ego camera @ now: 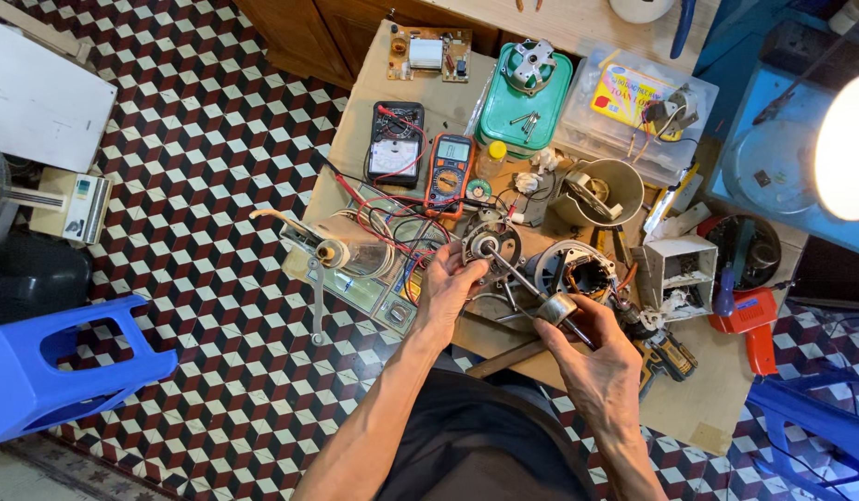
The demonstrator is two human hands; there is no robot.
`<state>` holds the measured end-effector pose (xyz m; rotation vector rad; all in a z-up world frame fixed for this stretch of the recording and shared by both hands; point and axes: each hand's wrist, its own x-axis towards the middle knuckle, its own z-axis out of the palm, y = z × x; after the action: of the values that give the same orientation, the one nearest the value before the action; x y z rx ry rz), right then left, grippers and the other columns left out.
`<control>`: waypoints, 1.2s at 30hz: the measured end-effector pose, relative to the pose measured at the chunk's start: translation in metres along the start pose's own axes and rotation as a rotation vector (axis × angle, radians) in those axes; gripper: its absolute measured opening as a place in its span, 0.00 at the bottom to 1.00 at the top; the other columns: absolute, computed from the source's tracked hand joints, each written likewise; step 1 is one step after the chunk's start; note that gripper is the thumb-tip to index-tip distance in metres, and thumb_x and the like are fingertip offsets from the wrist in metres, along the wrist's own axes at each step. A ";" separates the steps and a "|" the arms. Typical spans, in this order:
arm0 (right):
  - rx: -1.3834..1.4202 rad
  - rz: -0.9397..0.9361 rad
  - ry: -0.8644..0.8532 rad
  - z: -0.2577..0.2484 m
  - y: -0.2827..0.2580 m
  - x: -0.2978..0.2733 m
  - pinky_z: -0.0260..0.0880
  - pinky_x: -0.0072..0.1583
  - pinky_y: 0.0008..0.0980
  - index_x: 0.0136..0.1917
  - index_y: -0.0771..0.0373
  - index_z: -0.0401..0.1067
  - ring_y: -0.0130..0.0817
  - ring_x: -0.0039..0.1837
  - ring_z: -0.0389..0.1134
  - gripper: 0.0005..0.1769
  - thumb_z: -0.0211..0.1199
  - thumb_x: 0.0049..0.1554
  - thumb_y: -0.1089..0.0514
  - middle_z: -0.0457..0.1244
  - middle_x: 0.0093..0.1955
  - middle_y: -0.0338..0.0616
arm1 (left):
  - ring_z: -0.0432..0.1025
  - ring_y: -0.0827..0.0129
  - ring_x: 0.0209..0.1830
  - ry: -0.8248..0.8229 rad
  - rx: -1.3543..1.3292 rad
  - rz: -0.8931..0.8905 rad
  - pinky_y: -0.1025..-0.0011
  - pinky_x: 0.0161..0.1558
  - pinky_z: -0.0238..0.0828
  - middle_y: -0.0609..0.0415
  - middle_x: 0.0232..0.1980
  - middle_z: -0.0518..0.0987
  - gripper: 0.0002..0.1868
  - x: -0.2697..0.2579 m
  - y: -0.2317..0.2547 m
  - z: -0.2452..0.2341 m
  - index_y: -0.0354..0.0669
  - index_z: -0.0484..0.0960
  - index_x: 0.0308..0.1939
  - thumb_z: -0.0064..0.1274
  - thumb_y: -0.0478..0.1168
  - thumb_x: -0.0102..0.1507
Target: The person assembles and disassembles a small electric motor, inserting the rotor into the stator and testing the fit. They use a screwdriver to adjust components and apply lubricant from a bottle to the rotor shaft. The person repeatedly handles the motor parts and tools on a cluttered workbench.
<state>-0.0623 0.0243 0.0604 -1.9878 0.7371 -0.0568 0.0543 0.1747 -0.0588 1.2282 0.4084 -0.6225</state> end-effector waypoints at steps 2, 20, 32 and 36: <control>-0.103 -0.058 0.020 -0.002 -0.005 0.000 0.73 0.60 0.34 0.65 0.67 0.70 0.35 0.59 0.74 0.30 0.73 0.51 0.56 0.72 0.56 0.51 | 0.74 0.72 0.48 -0.001 0.040 0.072 0.73 0.47 0.73 0.54 0.54 0.80 0.33 0.000 0.000 0.002 0.38 0.69 0.65 0.62 0.39 0.58; -0.360 -0.336 0.079 -0.011 -0.019 0.000 0.75 0.56 0.35 0.61 0.68 0.73 0.40 0.55 0.75 0.31 0.75 0.49 0.50 0.71 0.54 0.54 | 0.76 0.69 0.56 -0.020 0.120 0.444 0.74 0.57 0.73 0.44 0.57 0.79 0.23 0.009 -0.022 0.014 0.33 0.67 0.60 0.56 0.31 0.64; -0.216 -0.313 0.115 -0.016 -0.021 -0.008 0.74 0.59 0.36 0.63 0.67 0.72 0.39 0.58 0.74 0.31 0.75 0.50 0.54 0.71 0.56 0.53 | 0.77 0.70 0.50 0.012 0.072 0.070 0.72 0.45 0.77 0.51 0.57 0.80 0.30 -0.016 0.017 0.021 0.41 0.68 0.66 0.56 0.38 0.60; -0.258 -0.338 0.106 -0.018 -0.022 -0.007 0.75 0.58 0.37 0.64 0.66 0.72 0.40 0.57 0.74 0.31 0.75 0.49 0.55 0.70 0.56 0.52 | 0.76 0.70 0.51 -0.004 0.081 0.108 0.72 0.45 0.76 0.50 0.59 0.79 0.31 -0.016 0.013 0.018 0.39 0.67 0.66 0.56 0.36 0.59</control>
<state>-0.0634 0.0209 0.0893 -2.3560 0.4857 -0.2814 0.0496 0.1640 -0.0342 1.3175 0.3134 -0.5530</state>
